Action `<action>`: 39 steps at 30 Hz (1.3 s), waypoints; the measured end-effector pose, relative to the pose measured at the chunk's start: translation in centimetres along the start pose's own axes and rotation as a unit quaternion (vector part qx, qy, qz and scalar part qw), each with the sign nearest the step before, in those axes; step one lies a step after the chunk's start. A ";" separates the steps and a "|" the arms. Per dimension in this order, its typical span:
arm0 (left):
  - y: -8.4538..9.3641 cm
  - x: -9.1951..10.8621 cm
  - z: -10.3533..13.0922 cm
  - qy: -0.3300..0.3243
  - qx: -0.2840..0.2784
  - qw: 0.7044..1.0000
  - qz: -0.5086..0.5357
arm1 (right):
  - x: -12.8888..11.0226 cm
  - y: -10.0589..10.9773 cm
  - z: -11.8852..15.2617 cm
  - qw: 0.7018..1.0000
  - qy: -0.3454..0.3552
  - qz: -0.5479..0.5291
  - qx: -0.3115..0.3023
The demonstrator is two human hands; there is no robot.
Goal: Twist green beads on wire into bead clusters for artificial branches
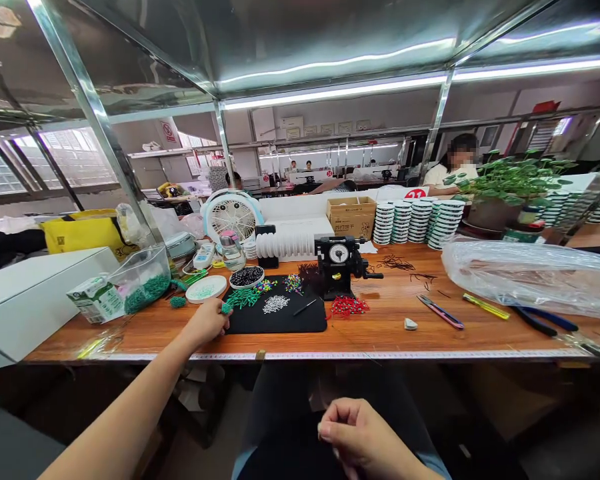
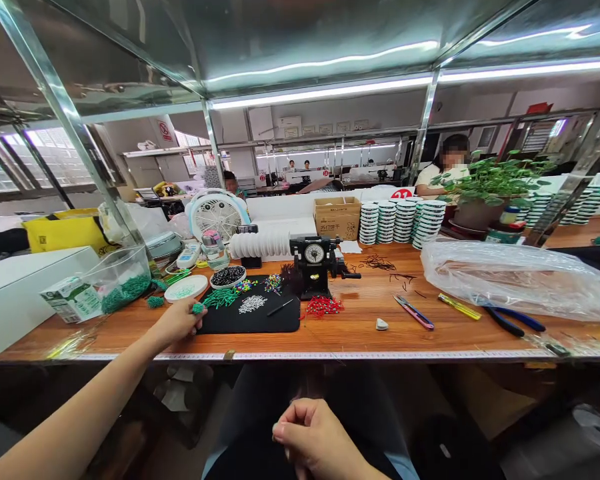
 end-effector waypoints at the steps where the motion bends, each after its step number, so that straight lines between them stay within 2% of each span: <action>1: -1.1 0.3 1.6 -0.026 -0.011 0.999 0.027 | -0.5 0.1 -0.1 1.000 0.018 -0.005 0.022; 4: -6.1 0.7 7.2 -0.069 -0.097 0.988 0.095 | -2.4 0.4 0.0 0.991 0.089 0.015 0.102; 7: -10.9 0.6 12.2 -0.069 -0.187 0.959 0.204 | -3.9 0.3 0.4 0.968 0.162 0.099 0.162; 9: -12.8 0.4 14.1 -0.053 -0.197 0.947 0.246 | -4.3 0.0 0.8 0.950 0.194 0.152 0.190; 11: -13.7 0.1 15.0 -0.038 -0.188 0.945 0.266 | -4.3 -0.4 1.2 0.940 0.207 0.182 0.200; 18: -14.1 -1.0 15.3 -0.027 -0.156 0.952 0.263 | -4.0 -1.2 1.8 0.934 0.196 0.229 0.194; 26: -13.6 -0.5 15.3 -0.057 -0.114 0.970 0.209 | -4.2 -1.4 1.7 0.937 0.177 0.229 0.195; 33: -13.3 -0.8 15.4 -0.110 -0.072 0.983 0.127 | -4.4 -1.2 1.6 0.937 0.180 0.220 0.203; 39: -13.1 -0.2 15.6 -0.112 -0.065 0.983 0.127 | -3.5 -1.4 0.7 0.960 0.138 0.176 0.172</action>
Point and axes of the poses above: each hand's wrist, its own z-axis away from the middle knuckle, its own y-axis out of the back of the hand, x = y × z, the point moved 4 cm from there along -z, towards the middle knuckle, and after that the axes turned 8 degrees about z, right-handed, at the moved point
